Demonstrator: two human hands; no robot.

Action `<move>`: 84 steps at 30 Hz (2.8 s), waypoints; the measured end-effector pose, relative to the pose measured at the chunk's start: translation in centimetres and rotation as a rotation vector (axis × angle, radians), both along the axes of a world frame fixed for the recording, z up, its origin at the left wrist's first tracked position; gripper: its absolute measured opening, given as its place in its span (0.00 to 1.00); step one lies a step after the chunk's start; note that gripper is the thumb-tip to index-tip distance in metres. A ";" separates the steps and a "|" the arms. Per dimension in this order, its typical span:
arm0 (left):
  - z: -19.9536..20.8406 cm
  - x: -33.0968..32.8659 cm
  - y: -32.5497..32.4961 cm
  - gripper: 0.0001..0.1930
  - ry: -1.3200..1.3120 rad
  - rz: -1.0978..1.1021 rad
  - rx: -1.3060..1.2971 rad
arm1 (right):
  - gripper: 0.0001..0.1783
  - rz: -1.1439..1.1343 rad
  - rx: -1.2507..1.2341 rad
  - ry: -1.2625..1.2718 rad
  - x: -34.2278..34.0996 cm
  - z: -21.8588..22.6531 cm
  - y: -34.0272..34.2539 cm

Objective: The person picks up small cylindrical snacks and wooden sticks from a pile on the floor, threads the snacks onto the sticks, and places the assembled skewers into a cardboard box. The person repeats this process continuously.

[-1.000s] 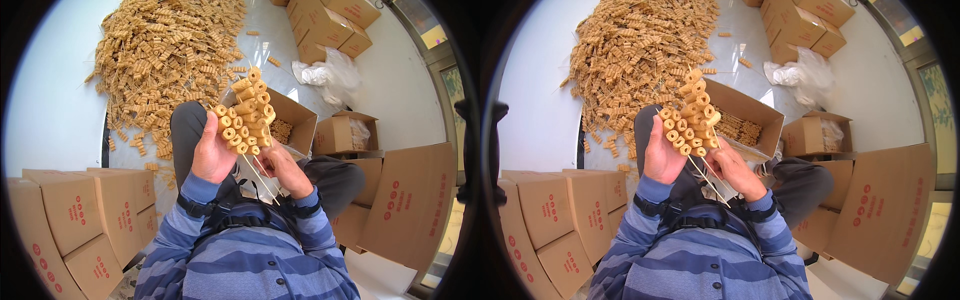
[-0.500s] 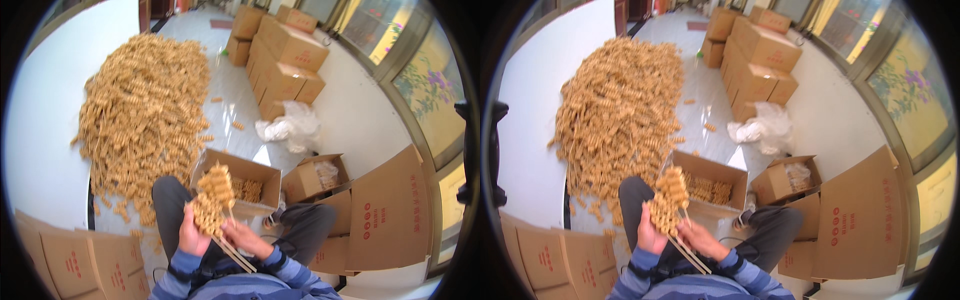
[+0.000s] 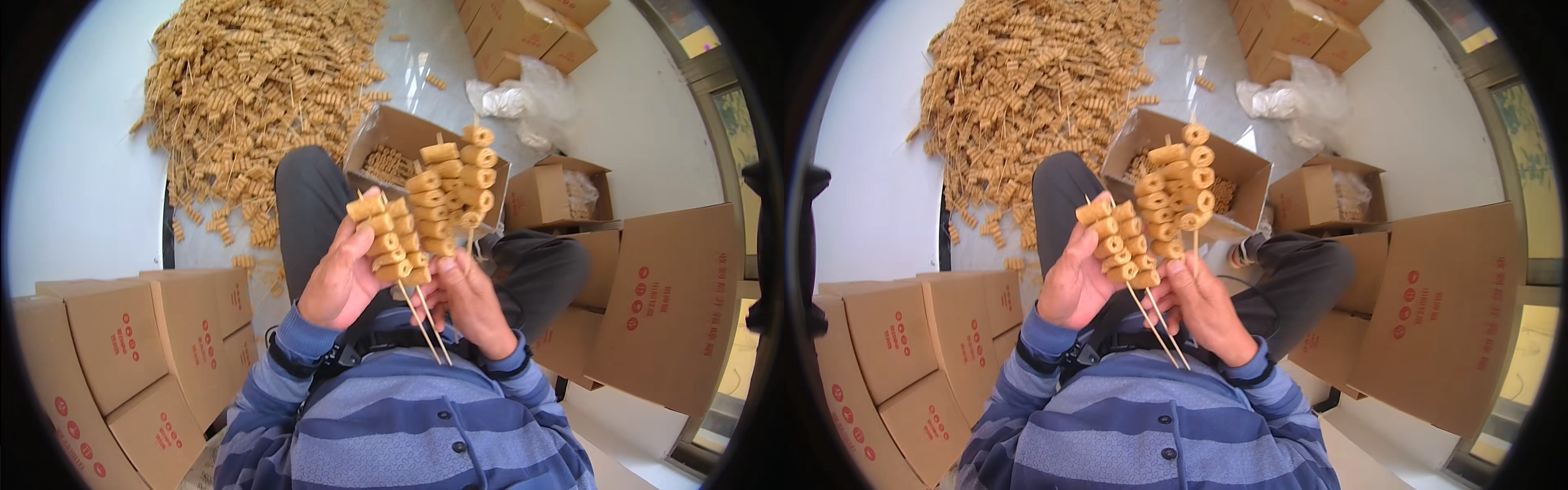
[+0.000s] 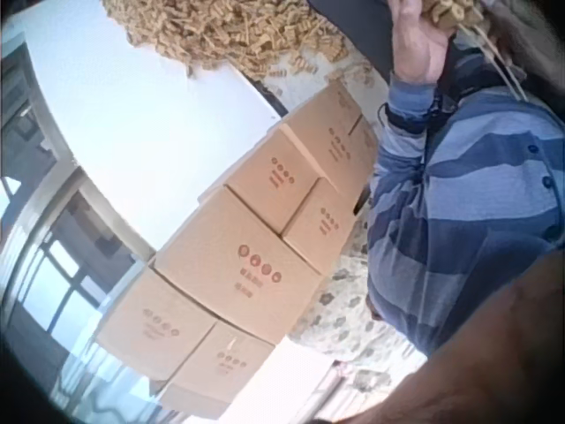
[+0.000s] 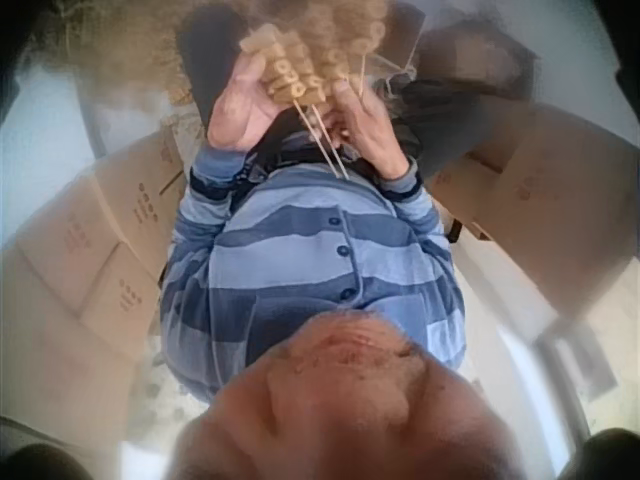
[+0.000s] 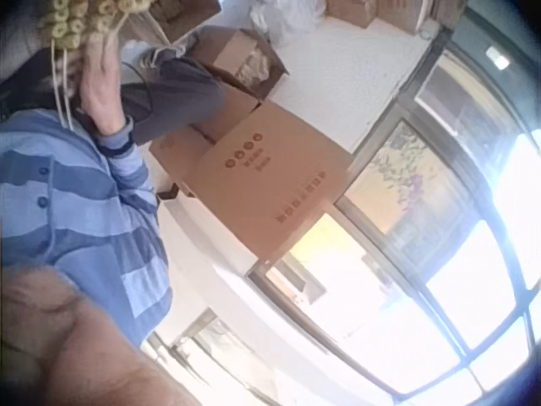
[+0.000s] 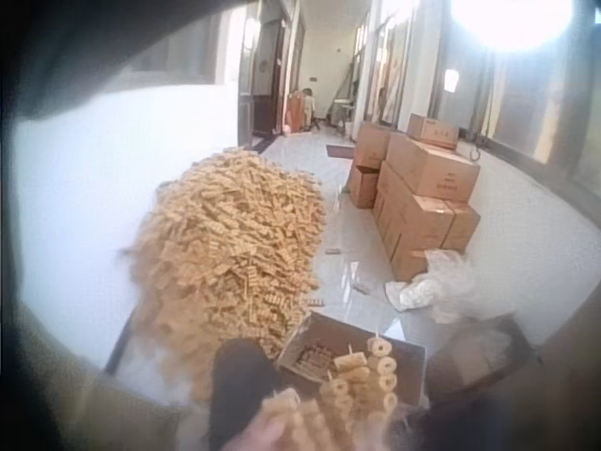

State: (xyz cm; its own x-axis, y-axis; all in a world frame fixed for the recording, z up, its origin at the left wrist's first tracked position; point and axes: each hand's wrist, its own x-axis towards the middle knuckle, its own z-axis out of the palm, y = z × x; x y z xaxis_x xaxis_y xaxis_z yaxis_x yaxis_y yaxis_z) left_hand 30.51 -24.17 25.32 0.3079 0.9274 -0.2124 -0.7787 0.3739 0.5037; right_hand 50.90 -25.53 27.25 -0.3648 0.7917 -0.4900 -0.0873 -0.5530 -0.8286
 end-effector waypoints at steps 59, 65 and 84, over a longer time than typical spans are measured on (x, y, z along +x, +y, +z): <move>-4.4 0.5 4.2 0.30 -0.387 0.079 -0.049 | 0.18 0.102 -0.049 -0.038 -2.0 -1.6 3.9; -4.3 0.7 4.3 0.32 -0.334 0.095 0.009 | 0.18 0.123 -0.019 -0.050 -2.2 -1.4 4.1; -4.6 1.0 5.3 0.29 -0.132 0.218 -0.026 | 0.23 -0.022 0.070 -0.163 -3.1 -2.8 4.2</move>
